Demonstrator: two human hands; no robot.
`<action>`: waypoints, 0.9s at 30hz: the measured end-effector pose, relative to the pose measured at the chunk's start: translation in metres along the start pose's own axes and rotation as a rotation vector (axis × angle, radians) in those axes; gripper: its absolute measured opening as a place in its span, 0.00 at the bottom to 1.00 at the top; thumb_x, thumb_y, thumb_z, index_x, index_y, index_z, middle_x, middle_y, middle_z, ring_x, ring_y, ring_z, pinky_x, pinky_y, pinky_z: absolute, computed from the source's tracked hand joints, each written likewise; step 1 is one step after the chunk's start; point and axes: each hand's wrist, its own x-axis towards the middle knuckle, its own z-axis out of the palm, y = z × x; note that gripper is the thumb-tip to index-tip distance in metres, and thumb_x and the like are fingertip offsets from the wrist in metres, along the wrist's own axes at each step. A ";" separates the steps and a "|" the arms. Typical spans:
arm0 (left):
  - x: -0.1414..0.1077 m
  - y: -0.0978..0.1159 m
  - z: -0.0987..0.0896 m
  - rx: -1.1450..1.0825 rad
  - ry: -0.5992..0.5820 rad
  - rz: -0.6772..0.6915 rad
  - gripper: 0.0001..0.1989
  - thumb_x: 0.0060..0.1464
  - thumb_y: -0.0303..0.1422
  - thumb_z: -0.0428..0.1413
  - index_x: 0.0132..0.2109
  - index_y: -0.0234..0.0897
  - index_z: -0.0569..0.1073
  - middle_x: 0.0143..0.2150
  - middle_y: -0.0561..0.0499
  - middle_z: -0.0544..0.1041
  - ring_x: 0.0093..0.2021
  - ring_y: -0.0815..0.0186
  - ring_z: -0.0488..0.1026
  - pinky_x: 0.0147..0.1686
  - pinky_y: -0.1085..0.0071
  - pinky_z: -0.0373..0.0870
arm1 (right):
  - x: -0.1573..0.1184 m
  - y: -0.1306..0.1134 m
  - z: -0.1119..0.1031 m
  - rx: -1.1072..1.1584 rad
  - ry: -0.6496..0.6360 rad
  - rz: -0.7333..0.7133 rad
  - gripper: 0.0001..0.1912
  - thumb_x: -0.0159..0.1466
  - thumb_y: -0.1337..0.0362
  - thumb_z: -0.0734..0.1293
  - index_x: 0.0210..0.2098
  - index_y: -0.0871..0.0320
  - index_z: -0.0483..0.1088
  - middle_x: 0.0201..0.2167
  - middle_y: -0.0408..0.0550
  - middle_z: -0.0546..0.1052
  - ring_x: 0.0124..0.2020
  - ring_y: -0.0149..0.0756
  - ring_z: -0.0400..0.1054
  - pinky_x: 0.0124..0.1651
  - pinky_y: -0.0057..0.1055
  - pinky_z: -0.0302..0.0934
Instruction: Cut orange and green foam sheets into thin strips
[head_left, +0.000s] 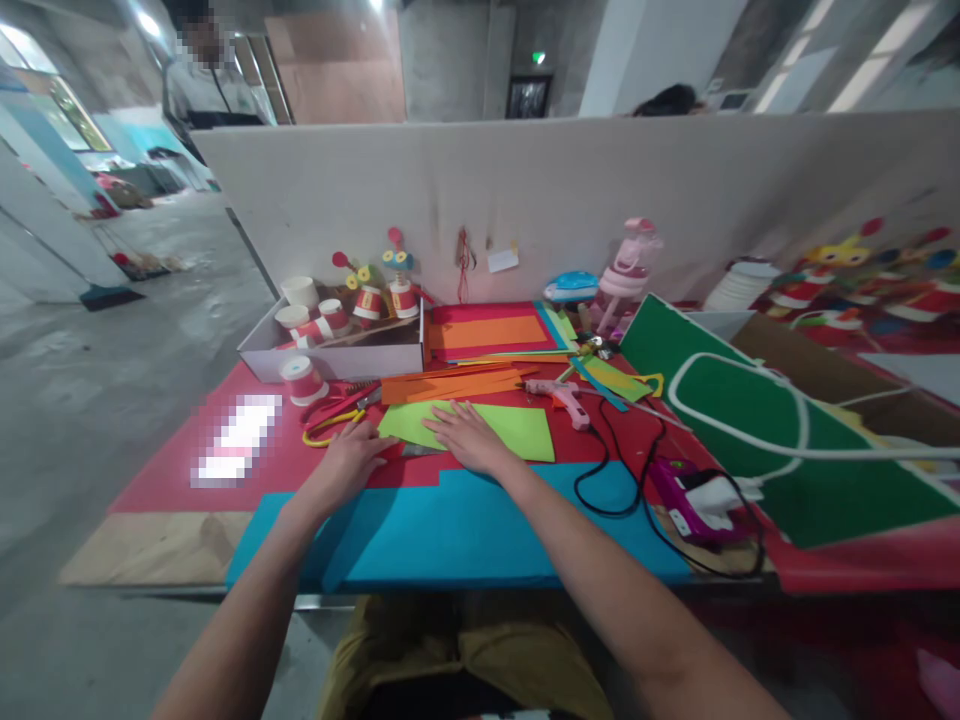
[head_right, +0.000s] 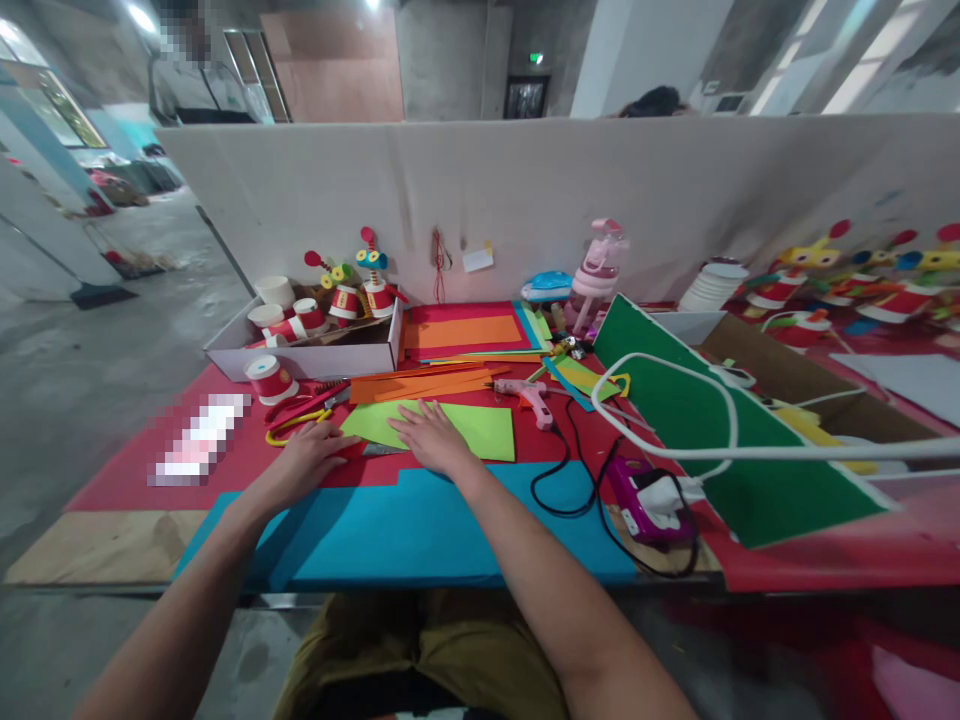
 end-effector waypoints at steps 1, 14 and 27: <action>-0.002 -0.001 -0.001 -0.004 0.009 0.005 0.19 0.63 0.29 0.48 0.56 0.36 0.77 0.44 0.41 0.72 0.45 0.57 0.68 0.49 0.59 0.66 | 0.003 -0.003 -0.001 0.013 -0.009 0.006 0.25 0.74 0.56 0.50 0.69 0.45 0.57 0.72 0.41 0.52 0.73 0.49 0.38 0.72 0.54 0.33; 0.000 -0.011 -0.003 -0.017 0.063 -0.034 0.16 0.61 0.29 0.51 0.54 0.39 0.76 0.45 0.43 0.73 0.45 0.57 0.69 0.48 0.60 0.67 | -0.053 0.061 -0.022 -0.041 -0.012 0.103 0.26 0.73 0.57 0.49 0.69 0.46 0.57 0.72 0.42 0.52 0.73 0.50 0.39 0.71 0.57 0.37; 0.013 0.020 0.009 -0.031 0.094 -0.031 0.11 0.60 0.28 0.52 0.48 0.35 0.75 0.44 0.42 0.75 0.46 0.56 0.70 0.48 0.57 0.66 | -0.052 0.059 -0.016 -0.055 0.020 0.088 0.26 0.74 0.50 0.48 0.68 0.40 0.56 0.73 0.38 0.48 0.73 0.51 0.38 0.71 0.55 0.36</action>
